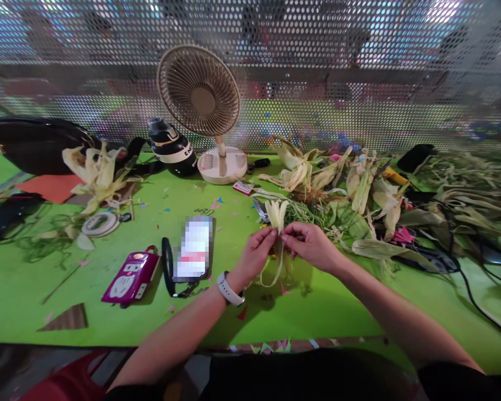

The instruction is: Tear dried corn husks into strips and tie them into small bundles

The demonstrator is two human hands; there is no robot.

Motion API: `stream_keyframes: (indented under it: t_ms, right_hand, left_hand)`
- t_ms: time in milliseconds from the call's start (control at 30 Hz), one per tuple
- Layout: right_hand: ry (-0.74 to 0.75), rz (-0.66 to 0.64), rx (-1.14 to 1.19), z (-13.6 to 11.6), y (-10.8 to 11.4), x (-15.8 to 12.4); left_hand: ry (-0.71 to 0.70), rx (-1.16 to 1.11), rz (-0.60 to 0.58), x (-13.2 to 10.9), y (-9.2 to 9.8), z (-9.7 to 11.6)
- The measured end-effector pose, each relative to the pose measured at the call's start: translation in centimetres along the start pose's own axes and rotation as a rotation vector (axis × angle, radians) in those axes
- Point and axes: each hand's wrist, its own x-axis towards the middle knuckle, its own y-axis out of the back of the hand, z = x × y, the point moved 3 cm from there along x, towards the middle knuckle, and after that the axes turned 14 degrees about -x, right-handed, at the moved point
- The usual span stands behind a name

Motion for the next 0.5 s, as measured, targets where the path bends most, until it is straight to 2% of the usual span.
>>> stream_keyframes:
  t_ms: [100, 500]
  right_hand:
    - [0.017, 0.026, -0.096, 0.0, 0.02, -0.1]
    - [0.033, 0.106, -0.231, -0.04, -0.05, -0.25]
  left_hand:
    - [0.001, -0.006, 0.029, -0.2, -0.17, 0.16]
    - [-0.099, 0.098, -0.012, 0.11, 0.23, -0.36]
